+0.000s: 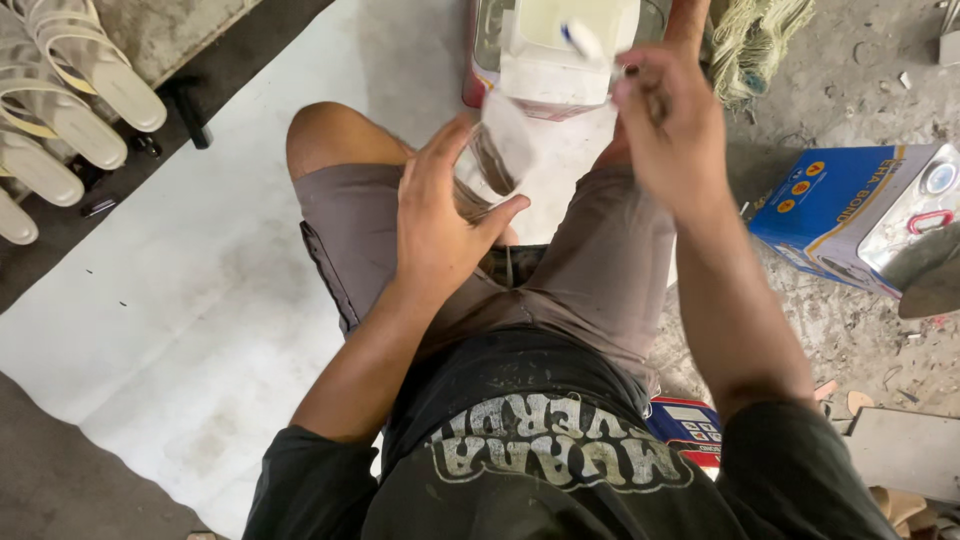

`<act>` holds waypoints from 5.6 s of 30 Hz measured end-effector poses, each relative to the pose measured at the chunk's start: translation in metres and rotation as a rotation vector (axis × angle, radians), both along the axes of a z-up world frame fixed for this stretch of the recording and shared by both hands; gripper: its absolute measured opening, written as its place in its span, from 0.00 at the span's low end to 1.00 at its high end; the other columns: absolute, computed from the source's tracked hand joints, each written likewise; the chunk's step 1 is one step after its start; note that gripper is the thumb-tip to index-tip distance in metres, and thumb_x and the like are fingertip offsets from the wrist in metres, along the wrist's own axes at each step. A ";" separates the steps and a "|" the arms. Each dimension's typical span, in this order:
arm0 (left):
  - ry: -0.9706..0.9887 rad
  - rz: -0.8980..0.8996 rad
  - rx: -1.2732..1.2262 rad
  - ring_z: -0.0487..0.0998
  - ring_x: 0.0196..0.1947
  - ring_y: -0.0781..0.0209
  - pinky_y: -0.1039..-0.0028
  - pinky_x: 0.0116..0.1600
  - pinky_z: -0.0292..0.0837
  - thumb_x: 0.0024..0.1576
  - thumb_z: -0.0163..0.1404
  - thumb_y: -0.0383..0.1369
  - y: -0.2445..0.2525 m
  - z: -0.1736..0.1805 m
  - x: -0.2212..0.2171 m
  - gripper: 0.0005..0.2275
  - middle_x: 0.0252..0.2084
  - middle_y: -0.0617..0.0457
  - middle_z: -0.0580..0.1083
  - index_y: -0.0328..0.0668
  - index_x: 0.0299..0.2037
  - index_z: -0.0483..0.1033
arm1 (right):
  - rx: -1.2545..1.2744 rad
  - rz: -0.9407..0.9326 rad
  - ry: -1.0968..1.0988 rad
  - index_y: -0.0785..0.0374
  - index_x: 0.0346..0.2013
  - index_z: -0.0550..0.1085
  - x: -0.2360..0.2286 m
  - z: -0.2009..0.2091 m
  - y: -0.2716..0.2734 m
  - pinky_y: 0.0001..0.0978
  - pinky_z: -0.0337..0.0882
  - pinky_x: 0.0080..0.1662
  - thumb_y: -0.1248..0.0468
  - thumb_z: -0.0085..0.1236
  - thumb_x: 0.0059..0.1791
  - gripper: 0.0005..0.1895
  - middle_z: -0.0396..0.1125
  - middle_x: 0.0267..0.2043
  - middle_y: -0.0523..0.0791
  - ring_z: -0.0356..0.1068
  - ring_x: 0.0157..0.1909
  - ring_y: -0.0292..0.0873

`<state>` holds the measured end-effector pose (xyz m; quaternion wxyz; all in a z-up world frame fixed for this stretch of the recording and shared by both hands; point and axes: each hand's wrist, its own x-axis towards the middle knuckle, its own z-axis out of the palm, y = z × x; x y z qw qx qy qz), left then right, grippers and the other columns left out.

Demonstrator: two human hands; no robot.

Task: The person sits on the floor and applies a white liquid to the sole of a white strappy sandal using a toothbrush. They repeatedly dip the brush into a container and spread the liquid along the sole, then place the sandal aside and pick up another to repeat the process.

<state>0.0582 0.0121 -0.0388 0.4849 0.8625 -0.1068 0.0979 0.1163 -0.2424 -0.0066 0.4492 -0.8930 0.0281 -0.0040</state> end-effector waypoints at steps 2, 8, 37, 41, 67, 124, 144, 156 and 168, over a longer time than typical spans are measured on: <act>0.143 0.008 -0.090 0.72 0.65 0.44 0.58 0.67 0.69 0.52 0.69 0.38 0.002 0.001 -0.006 0.37 0.66 0.42 0.70 0.34 0.68 0.62 | -0.410 0.231 -0.375 0.61 0.50 0.78 0.029 -0.015 -0.013 0.41 0.70 0.39 0.65 0.55 0.55 0.11 0.75 0.42 0.49 0.74 0.40 0.51; 0.191 0.072 -0.098 0.75 0.61 0.45 0.61 0.64 0.72 0.50 0.68 0.35 0.000 0.005 -0.008 0.32 0.60 0.42 0.72 0.35 0.62 0.64 | -1.137 0.377 -0.510 0.49 0.34 0.81 0.098 -0.073 -0.015 0.47 0.67 0.40 0.61 0.60 0.47 0.04 0.73 0.35 0.43 0.73 0.40 0.46; -0.441 -0.136 0.000 0.70 0.67 0.44 0.41 0.75 0.58 0.56 0.66 0.32 0.011 -0.001 -0.021 0.17 0.64 0.48 0.70 0.59 0.50 0.72 | 0.505 0.291 -0.105 0.70 0.48 0.74 -0.105 0.031 0.036 0.24 0.73 0.44 0.75 0.55 0.58 0.05 0.73 0.45 0.50 0.73 0.41 0.37; -0.397 -0.095 0.012 0.69 0.69 0.46 0.40 0.75 0.61 0.58 0.66 0.31 0.007 0.004 -0.019 0.16 0.65 0.49 0.70 0.57 0.50 0.72 | 0.490 0.300 -0.133 0.70 0.47 0.74 -0.110 0.032 0.033 0.24 0.72 0.43 0.74 0.57 0.56 0.05 0.73 0.45 0.51 0.73 0.41 0.38; 0.048 -0.441 -0.326 0.75 0.63 0.51 0.66 0.64 0.74 0.67 0.56 0.38 0.008 0.061 -0.022 0.27 0.66 0.43 0.67 0.44 0.73 0.60 | 0.542 0.052 -0.214 0.71 0.52 0.74 -0.079 0.029 0.037 0.20 0.65 0.44 0.74 0.56 0.60 0.06 0.70 0.43 0.47 0.66 0.39 0.32; 0.288 -0.405 -0.544 0.76 0.57 0.61 0.70 0.67 0.74 0.76 0.42 0.47 0.008 0.091 -0.024 0.26 0.53 0.46 0.74 0.47 0.78 0.48 | 0.133 0.250 -0.442 0.71 0.47 0.74 -0.082 0.050 0.014 0.26 0.71 0.42 0.75 0.61 0.57 0.05 0.73 0.40 0.52 0.73 0.38 0.42; 0.302 -0.355 -0.642 0.75 0.57 0.61 0.69 0.65 0.76 0.76 0.40 0.50 0.008 0.081 -0.023 0.27 0.64 0.44 0.70 0.48 0.78 0.46 | 0.494 0.472 -0.253 0.69 0.43 0.75 -0.080 0.042 0.000 0.26 0.70 0.38 0.68 0.61 0.55 0.06 0.72 0.38 0.52 0.72 0.36 0.40; 1.187 -0.380 -1.566 0.76 0.59 0.53 0.53 0.65 0.74 0.65 0.49 0.44 0.022 -0.034 -0.047 0.29 0.60 0.46 0.72 0.38 0.73 0.58 | -0.800 0.355 -0.509 0.58 0.38 0.81 0.067 -0.036 -0.038 0.45 0.69 0.37 0.69 0.59 0.45 0.09 0.75 0.35 0.47 0.74 0.34 0.51; 0.845 -0.141 -1.348 0.65 0.73 0.49 0.55 0.74 0.65 0.62 0.55 0.40 0.021 -0.026 -0.037 0.39 0.75 0.42 0.61 0.54 0.80 0.43 | -1.067 0.421 -0.394 0.50 0.38 0.82 0.044 0.002 -0.056 0.40 0.66 0.33 0.63 0.60 0.47 0.07 0.74 0.32 0.42 0.72 0.31 0.45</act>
